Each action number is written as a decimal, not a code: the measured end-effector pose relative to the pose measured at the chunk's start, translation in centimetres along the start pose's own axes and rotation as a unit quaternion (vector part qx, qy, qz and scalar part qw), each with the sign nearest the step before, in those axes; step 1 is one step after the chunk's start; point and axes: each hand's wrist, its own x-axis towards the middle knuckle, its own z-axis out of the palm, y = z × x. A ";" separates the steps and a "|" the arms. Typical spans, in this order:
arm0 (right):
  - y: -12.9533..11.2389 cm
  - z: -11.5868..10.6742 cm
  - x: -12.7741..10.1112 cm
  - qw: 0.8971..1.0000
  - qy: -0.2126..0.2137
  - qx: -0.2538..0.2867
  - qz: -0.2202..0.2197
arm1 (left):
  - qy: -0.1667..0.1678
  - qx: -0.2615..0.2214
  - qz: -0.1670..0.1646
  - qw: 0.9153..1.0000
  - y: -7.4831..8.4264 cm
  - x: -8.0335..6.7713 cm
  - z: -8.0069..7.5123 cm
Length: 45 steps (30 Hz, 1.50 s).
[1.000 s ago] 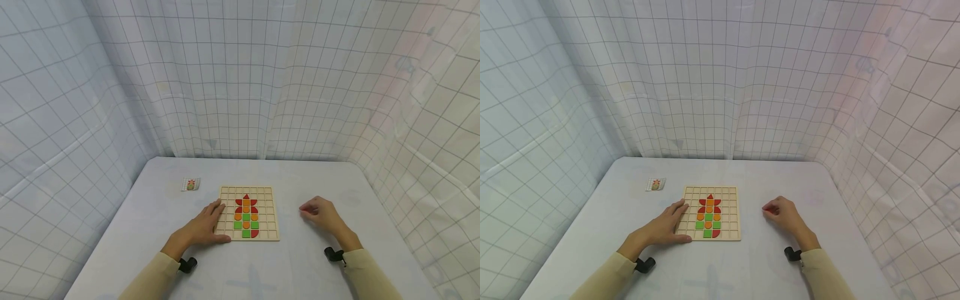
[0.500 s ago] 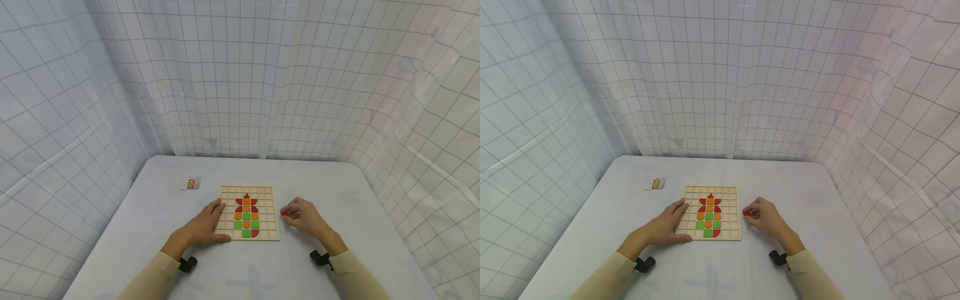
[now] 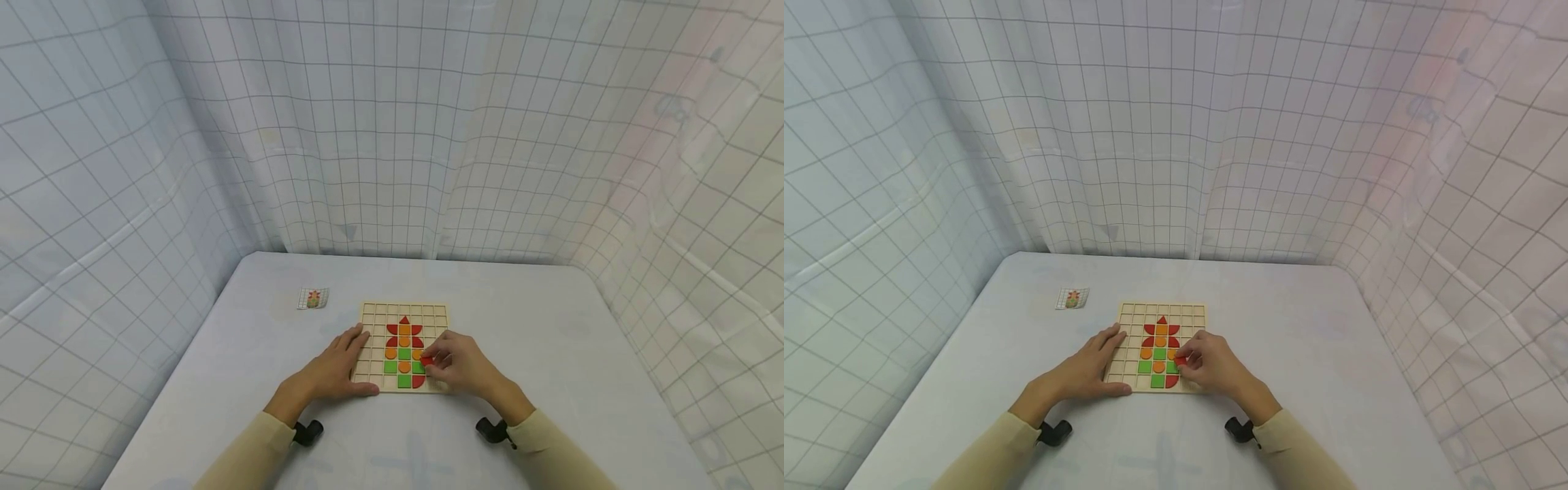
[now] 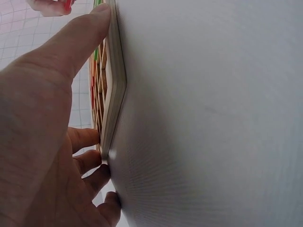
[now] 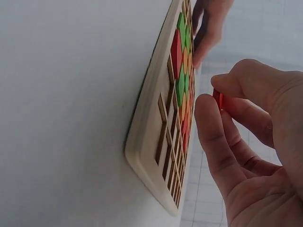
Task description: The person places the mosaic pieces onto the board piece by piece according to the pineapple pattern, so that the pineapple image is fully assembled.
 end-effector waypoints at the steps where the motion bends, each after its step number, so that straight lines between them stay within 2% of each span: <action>1: -0.2 0.3 0.2 1.000 -0.001 0.002 -0.004 | 0.000 0.000 0.002 1.000 0.0 0.0 0.0; 9: -1.7 2.5 1.2 1.000 -0.022 0.002 -0.022 | 0.003 0.002 0.004 1.000 0.4 -0.2 -0.3; 20: -3.2 4.9 2.1 0.999 -0.026 -0.012 -0.046 | 0.004 0.010 0.009 1.000 0.2 -0.1 -0.2; 34: -4.0 5.5 2.3 0.999 -0.041 -0.029 -0.013 | 0.005 0.009 0.009 1.000 0.3 -0.2 -0.1; 45: -4.1 5.4 2.4 0.998 -0.044 -0.039 -0.020 | 0.011 0.008 0.014 1.000 0.0 -0.2 0.1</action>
